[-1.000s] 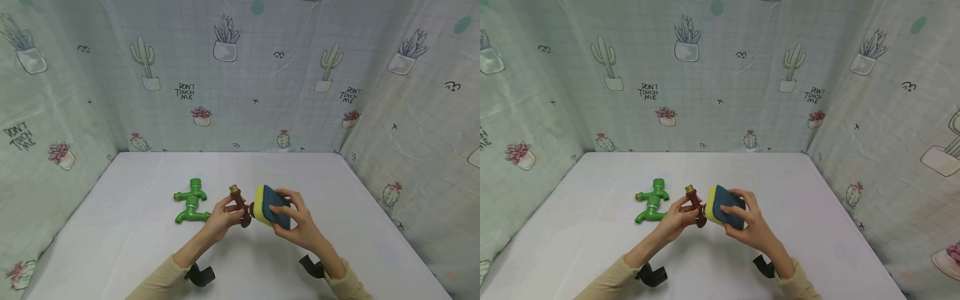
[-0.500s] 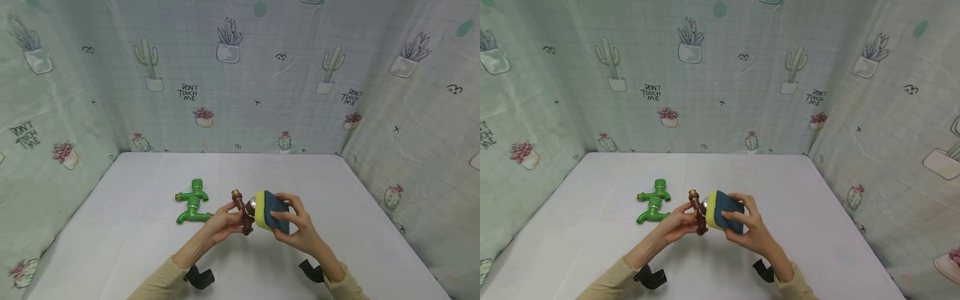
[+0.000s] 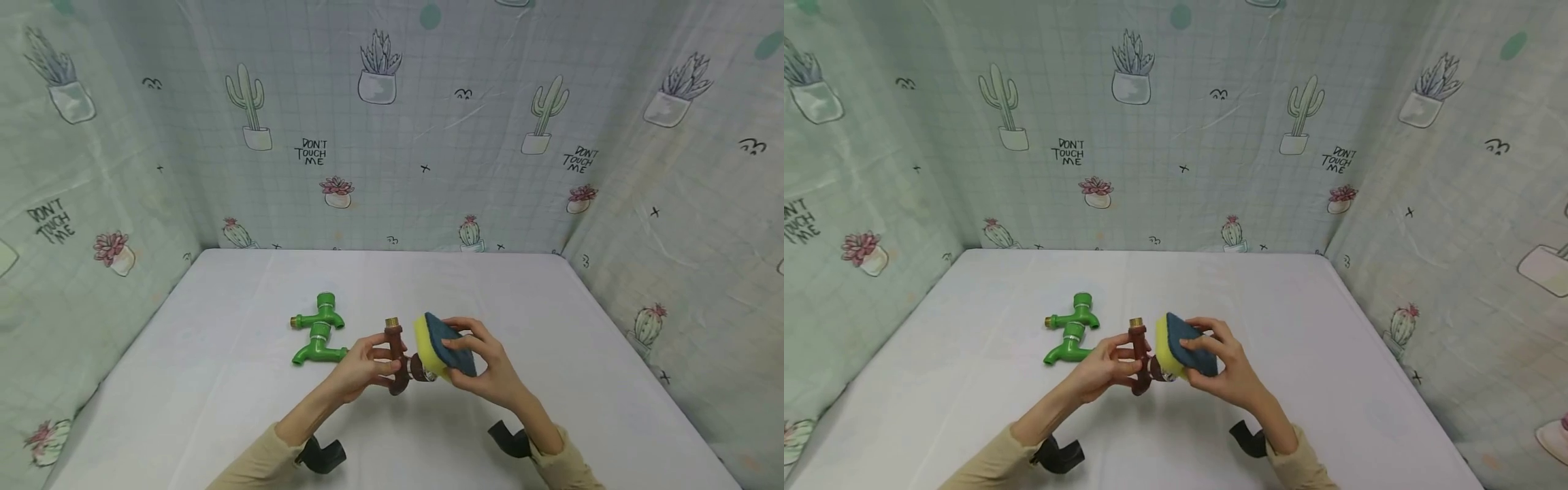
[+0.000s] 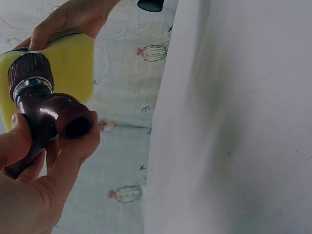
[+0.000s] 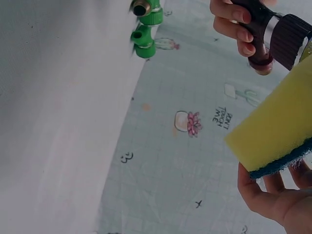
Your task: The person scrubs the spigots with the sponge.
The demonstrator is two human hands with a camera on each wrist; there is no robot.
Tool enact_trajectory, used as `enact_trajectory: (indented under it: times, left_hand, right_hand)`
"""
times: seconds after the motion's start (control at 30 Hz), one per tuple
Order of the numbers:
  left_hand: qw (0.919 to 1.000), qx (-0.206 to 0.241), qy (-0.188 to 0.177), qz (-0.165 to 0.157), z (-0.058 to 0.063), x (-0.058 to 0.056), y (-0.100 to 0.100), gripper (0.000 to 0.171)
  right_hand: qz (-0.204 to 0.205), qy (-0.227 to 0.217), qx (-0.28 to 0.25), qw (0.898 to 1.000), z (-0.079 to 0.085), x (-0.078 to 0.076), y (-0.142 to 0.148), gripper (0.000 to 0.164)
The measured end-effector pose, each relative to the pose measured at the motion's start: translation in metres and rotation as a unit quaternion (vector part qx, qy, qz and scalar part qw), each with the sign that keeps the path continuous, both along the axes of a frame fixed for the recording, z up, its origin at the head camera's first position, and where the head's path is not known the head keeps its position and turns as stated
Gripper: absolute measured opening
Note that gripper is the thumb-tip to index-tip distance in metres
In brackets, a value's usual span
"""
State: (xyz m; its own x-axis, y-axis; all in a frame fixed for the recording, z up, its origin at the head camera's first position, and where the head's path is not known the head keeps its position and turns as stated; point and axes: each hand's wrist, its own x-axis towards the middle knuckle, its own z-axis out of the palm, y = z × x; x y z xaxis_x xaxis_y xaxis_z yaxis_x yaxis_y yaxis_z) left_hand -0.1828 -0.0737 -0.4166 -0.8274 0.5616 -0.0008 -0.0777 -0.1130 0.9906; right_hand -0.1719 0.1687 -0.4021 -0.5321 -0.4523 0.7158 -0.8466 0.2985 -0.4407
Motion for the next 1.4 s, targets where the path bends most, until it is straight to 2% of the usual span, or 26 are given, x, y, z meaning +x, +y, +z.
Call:
enact_trajectory:
  times: [0.17, 0.27, 0.33, 0.43, 0.57, 0.67, 0.87, 1.0, 1.1, 1.17, 1.27, 1.4]
  left_hand:
    - [0.9990, -0.023, 0.039, 0.008, 0.003, 0.002, 0.000, 0.042]
    - [0.9986, -0.030, 0.040, 0.016, 0.005, 0.002, 0.001, 0.042]
    - [0.9989, -0.030, 0.032, 0.019, 0.005, 0.003, 0.000, 0.044]
    - [0.9997, -0.017, 0.004, 0.015, 0.007, 0.003, 0.000, 0.055]
    - [0.9988, 0.015, -0.042, 0.020, 0.009, 0.000, -0.003, 0.066]
    - [0.9972, 0.019, -0.056, 0.046, 0.011, -0.003, -0.004, 0.054]
    - [0.9929, 0.000, -0.051, 0.108, 0.012, -0.011, -0.007, 0.028]
    - [0.9863, -0.027, -0.033, 0.160, 0.012, -0.021, -0.007, 0.022]
    - [0.9798, -0.044, -0.034, 0.192, 0.010, -0.031, -0.007, 0.021]
    - [0.9767, -0.042, -0.046, 0.206, 0.008, -0.038, -0.007, 0.022]
    - [0.9703, -0.023, -0.082, 0.226, 0.004, -0.048, -0.007, 0.020]
    - [0.9581, 0.015, -0.129, 0.255, 0.000, -0.055, -0.005, 0.022]
  right_hand:
    - [-0.036, -0.018, 0.005, 0.999, -0.002, 0.003, 0.001, 0.046]
    - [-0.073, -0.007, 0.004, 0.997, -0.006, 0.003, 0.003, 0.046]
    - [-0.102, -0.001, 0.002, 0.995, -0.008, 0.002, 0.005, 0.047]
    - [-0.141, -0.012, 0.005, 0.990, -0.012, 0.002, 0.009, 0.046]
    - [-0.163, -0.044, 0.016, 0.985, -0.016, 0.005, 0.018, 0.045]
    - [-0.169, -0.050, 0.020, 0.984, -0.018, 0.007, 0.024, 0.044]
    - [-0.163, -0.055, 0.003, 0.985, -0.020, 0.008, 0.033, 0.044]
    - [-0.156, -0.050, -0.005, 0.987, -0.021, 0.007, 0.035, 0.045]
    - [-0.155, -0.047, -0.008, 0.987, -0.023, 0.007, 0.036, 0.045]
    - [-0.156, -0.048, -0.006, 0.987, -0.023, 0.007, 0.036, 0.045]
    - [-0.157, -0.047, -0.002, 0.986, -0.023, 0.007, 0.036, 0.045]
    - [-0.154, -0.044, -0.001, 0.987, -0.023, 0.007, 0.037, 0.045]
